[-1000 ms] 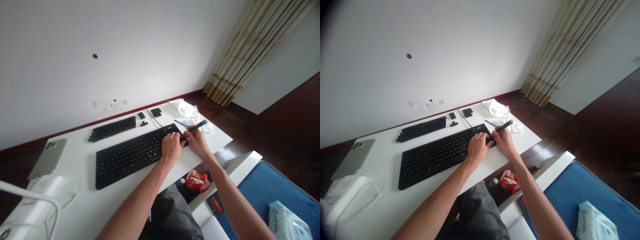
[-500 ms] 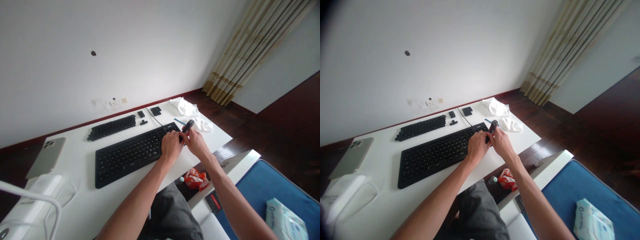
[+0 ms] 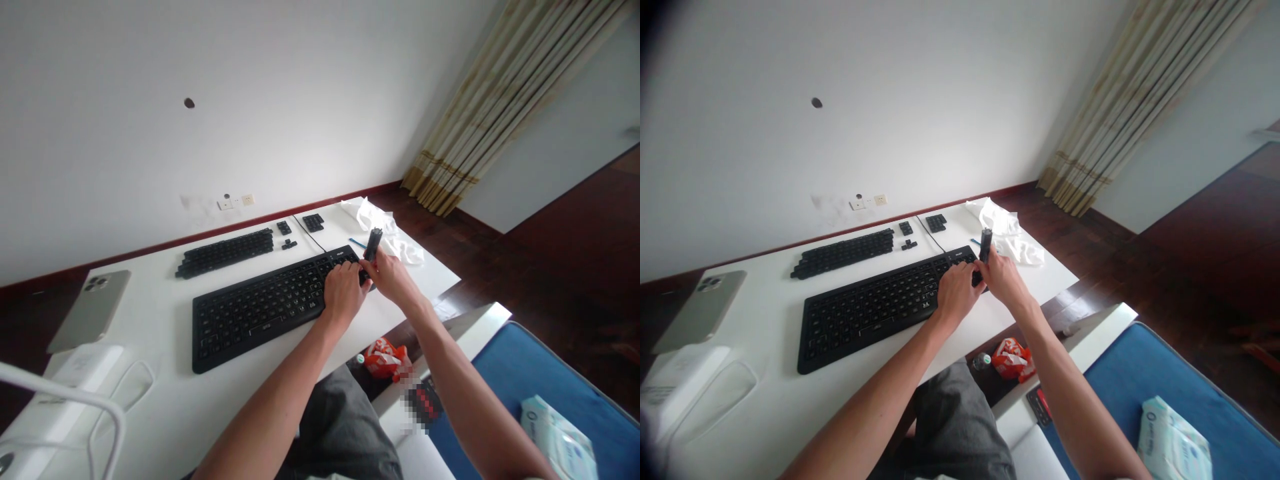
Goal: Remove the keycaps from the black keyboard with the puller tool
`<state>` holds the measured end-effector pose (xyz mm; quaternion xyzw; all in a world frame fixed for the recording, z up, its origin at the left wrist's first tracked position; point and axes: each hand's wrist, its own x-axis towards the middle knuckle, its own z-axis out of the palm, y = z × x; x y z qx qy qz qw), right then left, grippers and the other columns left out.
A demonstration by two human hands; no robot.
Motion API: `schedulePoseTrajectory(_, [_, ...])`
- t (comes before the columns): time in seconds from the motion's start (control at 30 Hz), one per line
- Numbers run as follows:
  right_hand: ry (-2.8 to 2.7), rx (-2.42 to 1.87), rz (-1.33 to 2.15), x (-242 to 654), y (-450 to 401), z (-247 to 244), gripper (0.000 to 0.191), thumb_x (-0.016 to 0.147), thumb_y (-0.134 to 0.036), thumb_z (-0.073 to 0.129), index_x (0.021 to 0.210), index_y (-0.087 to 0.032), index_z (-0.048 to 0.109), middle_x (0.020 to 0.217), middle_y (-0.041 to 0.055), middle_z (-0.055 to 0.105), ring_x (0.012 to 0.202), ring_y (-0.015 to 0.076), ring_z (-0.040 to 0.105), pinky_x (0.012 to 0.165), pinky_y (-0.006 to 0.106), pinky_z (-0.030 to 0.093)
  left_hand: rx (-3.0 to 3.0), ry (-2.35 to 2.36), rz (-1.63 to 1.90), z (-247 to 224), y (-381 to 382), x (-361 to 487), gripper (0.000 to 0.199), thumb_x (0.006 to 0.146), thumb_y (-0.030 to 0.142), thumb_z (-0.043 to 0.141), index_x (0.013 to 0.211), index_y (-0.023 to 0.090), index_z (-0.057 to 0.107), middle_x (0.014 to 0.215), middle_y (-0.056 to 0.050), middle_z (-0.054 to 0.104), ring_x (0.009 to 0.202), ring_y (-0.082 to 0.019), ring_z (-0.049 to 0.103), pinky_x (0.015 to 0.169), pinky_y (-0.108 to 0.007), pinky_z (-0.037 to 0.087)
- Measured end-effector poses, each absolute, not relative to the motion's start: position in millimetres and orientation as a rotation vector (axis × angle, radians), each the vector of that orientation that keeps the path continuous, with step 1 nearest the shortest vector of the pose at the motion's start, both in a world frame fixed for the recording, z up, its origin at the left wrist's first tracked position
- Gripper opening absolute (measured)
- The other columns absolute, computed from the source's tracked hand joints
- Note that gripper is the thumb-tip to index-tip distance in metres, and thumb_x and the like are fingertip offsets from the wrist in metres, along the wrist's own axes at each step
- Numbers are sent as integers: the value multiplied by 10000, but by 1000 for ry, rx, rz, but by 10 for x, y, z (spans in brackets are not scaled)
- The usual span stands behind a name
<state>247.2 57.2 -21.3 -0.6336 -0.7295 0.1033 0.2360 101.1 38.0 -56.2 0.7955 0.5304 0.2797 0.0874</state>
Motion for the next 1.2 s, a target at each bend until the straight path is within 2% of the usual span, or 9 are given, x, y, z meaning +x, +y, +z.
schedulePoseTrajectory(0.13, [-2099, -1815, 158, 2379, 589, -167, 241, 967, -303, 527, 1176, -195, 577, 702, 96, 679, 643, 314, 674, 588, 377, 419, 2370, 1580, 826, -561, 396, 1013, 259, 988, 373, 630, 1135, 168, 685, 1023, -89, 700, 998, -236, 651, 908, -351, 504])
schedulePoseTrajectory(0.27, [-2104, -1878, 163, 2361, 595, -129, 233, 966, -297, 524, 1166, -191, 580, 728, 112, 689, 670, 343, 684, 591, 385, 417, 2346, 1577, 818, -548, 399, 1007, 246, 984, 369, 638, 1128, 177, 693, 1021, -87, 702, 998, -236, 651, 909, -353, 506])
schedulePoseTrajectory(0.47, [-1970, -1801, 326, 2513, 573, -126, 141, 943, -333, 585, 1039, -230, 594, 799, 98, 735, 777, 344, 724, 652, 395, 483, 2316, 1542, 827, -551, 390, 995, 321, 932, 412, 716, 1176, 205, 695, 1081, -77, 709, 1026, -234, 650, 932, -353, 503])
schedulePoseTrajectory(0.63, [-1946, -1722, 407, 2597, 570, -183, 147, 947, -339, 587, 1044, -230, 605, 861, 78, 757, 845, 310, 749, 715, 391, 542, 2323, 1558, 828, -557, 392, 1004, 316, 930, 419, 717, 1171, 214, 704, 1075, -66, 711, 1015, -227, 650, 912, -348, 503])
schedulePoseTrajectory(0.73, [-1921, -1684, 459, 2609, 559, -213, 161, 948, -333, 589, 1065, -225, 614, 893, 72, 766, 843, 283, 758, 744, 389, 572, 2323, 1564, 826, -554, 389, 1006, 322, 924, 422, 726, 1172, 219, 704, 1076, -64, 711, 1013, -225, 650, 909, -346, 501])
schedulePoseTrajectory(1.03, [-1861, -1666, 520, 2671, 564, -282, 175, 950, -341, 594, 1075, -220, 615, 888, 82, 762, 870, 290, 768, 768, 407, 603, 2329, 1563, 852, -529, 380, 1006, 282, 919, 404, 732, 1134, 224, 710, 1061, -53, 714, 980, -232, 647, 878, -353, 500])
schedulePoseTrajectory(1.2, [-1709, -1626, 702, 2718, 592, -323, 161, 944, -355, 610, 1037, -223, 600, 877, 63, 763, 843, 270, 776, 770, 396, 629, 2306, 1547, 844, -528, 382, 1005, 282, 911, 406, 741, 1129, 229, 714, 1065, -57, 712, 984, -228, 644, 884, -349, 500])
